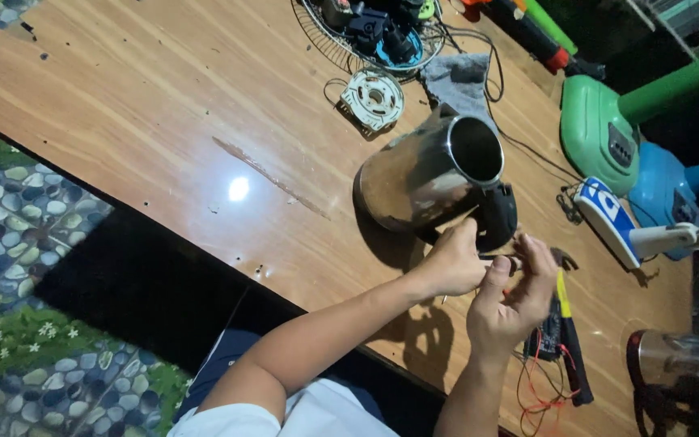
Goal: Assembling and testing the handle of an electric kettle using a multimeter on a workshop table.
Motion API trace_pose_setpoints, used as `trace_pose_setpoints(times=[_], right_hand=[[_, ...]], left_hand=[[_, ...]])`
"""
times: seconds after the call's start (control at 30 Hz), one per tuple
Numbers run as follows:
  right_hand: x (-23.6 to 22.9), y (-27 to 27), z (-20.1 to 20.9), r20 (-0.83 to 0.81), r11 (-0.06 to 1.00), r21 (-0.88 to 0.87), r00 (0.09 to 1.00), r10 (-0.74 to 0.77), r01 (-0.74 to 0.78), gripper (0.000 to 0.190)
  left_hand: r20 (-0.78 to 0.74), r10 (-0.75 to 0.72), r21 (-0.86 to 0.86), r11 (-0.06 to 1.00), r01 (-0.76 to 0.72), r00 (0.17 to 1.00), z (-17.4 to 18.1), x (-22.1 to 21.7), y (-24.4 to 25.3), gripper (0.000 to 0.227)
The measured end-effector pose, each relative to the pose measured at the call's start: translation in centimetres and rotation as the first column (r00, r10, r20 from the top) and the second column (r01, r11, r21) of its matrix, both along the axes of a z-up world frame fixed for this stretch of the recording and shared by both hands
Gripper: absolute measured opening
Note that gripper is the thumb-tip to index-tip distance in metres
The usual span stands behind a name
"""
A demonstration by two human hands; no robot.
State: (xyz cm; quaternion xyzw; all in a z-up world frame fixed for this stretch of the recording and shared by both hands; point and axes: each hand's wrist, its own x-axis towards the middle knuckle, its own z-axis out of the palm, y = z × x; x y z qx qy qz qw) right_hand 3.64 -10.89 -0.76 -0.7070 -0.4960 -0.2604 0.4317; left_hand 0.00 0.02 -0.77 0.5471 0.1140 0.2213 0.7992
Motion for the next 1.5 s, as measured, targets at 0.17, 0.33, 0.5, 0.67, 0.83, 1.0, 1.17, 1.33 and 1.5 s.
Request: trace_pose_setpoints(times=[0.17, 0.33, 0.5, 0.67, 0.83, 1.0, 1.17, 1.33, 1.5], right_hand=[[0.1, 0.2, -0.6, -0.193, 0.998, 0.045, 0.981, -0.029, 0.039, 0.054], [1.8, 1.0, 0.0, -0.174, 0.999, 0.044, 0.984, 0.035, -0.027, 0.039], [2.0, 1.6, 0.3, -0.216, 0.994, 0.084, 0.972, 0.087, -0.070, 0.034], [3.0, 1.0, 0.2, -0.260, 0.995, 0.061, 0.961, 0.093, -0.080, 0.036], [2.5, 1.4, 1.1, -0.292, 0.997, 0.019, 0.953, 0.077, -0.075, 0.037], [3.2, 1.1, 1.5, -0.279, 0.996, -0.038, 0.958, 0.062, -0.076, 0.039], [2.8, 1.6, 1.8, -0.273, 0.990, -0.054, 0.956, 0.107, -0.127, 0.039], [2.4, 2.7, 0.8, -0.406, 0.988, 0.050, 0.901, 0.156, -0.149, 0.043], [4.2, 2.3, -1.5, -0.472, 0.961, 0.179, 0.839, 0.273, -0.212, 0.042]], left_hand=[[0.011, 0.113, 0.294, 0.949, -0.111, 0.994, -4.0, 0.9, -0.6, 0.024], [-0.001, 0.124, 0.558, 0.824, -0.103, 0.992, -5.0, 1.2, -1.3, 0.020], [-0.101, 0.050, 0.541, 0.841, 0.012, 0.994, -4.0, 1.2, -0.3, 0.008], [-0.076, 0.010, 0.506, 0.862, 0.030, 0.997, -3.8, 1.4, -0.2, 0.011], [-0.118, 0.028, 0.495, 0.868, 0.034, 0.993, -3.3, 0.5, -0.1, 0.011], [-0.068, 0.028, 0.465, 0.886, 0.007, 0.997, -2.7, 0.1, -0.3, 0.009], [-0.126, 0.022, 0.486, 0.873, 0.042, 0.992, -1.4, -1.5, 0.4, 0.018], [-0.018, 0.083, 0.511, 0.857, -0.062, 0.996, -4.2, -0.8, -0.4, 0.033], [0.252, 0.045, 0.082, 0.994, -0.067, 0.967, -9.9, 1.7, -1.8, 0.045]])
